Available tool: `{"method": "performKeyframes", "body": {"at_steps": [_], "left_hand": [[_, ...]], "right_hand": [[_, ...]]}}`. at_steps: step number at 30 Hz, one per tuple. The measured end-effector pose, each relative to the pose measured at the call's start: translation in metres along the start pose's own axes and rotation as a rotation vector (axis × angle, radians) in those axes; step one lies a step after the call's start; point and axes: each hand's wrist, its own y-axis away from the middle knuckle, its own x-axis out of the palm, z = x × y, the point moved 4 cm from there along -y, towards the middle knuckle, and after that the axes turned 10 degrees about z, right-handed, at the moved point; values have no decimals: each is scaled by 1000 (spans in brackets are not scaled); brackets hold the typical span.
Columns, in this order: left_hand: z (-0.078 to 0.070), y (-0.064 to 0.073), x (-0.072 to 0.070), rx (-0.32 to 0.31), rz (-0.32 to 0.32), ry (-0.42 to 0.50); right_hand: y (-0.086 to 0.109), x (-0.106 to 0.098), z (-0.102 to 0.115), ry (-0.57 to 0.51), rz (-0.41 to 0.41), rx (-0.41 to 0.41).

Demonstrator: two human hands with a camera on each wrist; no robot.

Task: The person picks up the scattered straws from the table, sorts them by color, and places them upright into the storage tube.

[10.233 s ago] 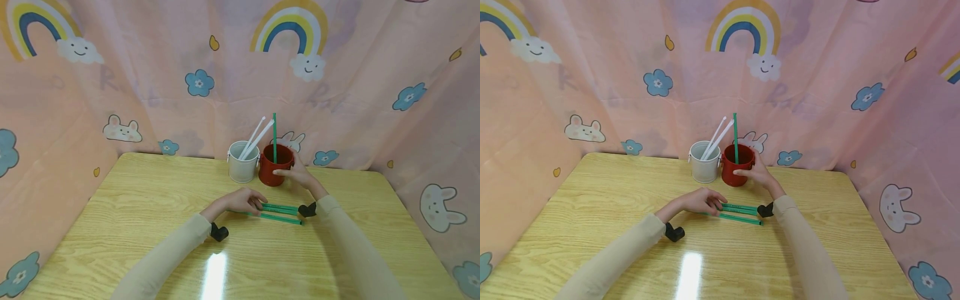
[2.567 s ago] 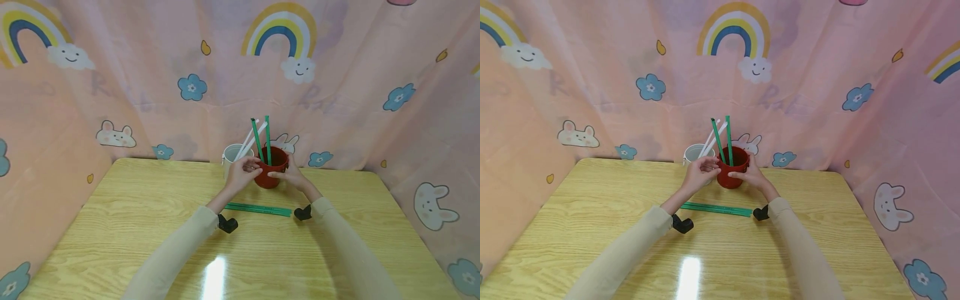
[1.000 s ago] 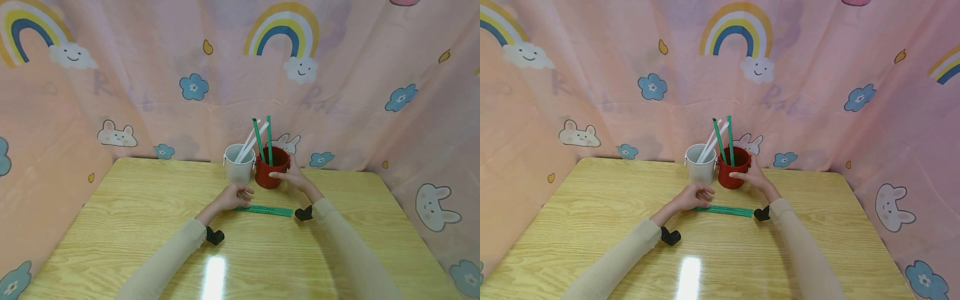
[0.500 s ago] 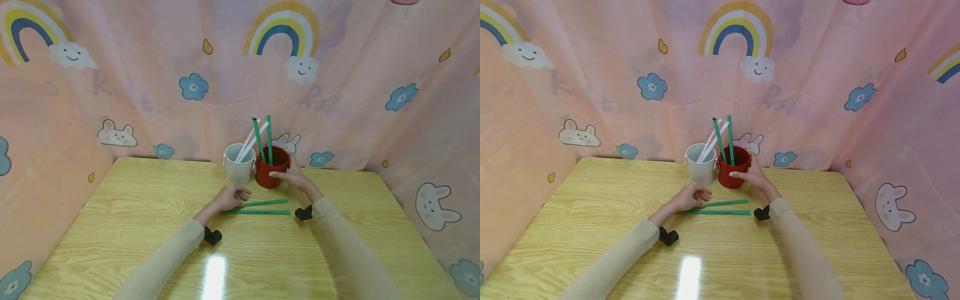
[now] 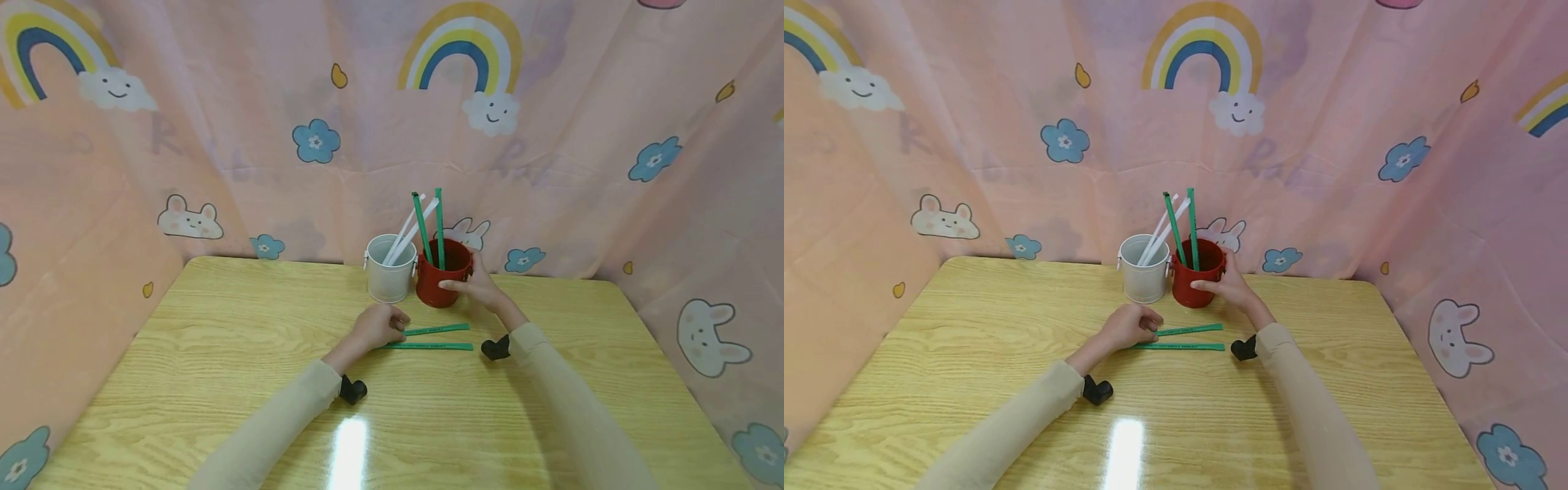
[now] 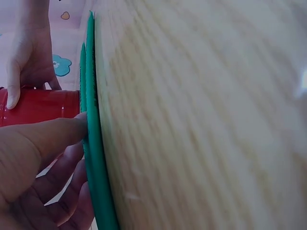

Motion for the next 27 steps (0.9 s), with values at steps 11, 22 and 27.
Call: {"method": "performKeyframes", "body": {"at_steps": [11, 22, 27], "left_hand": [[-5, 4, -6, 64, 22, -121], [-3, 6, -13, 107, 48, -107], [-5, 8, -18, 106, 90, -95]], "right_hand": [[-1, 0, -2, 1, 2, -12], [-10, -6, -25, 1, -9, -38], [-7, -4, -17, -11, -5, -31]]}}
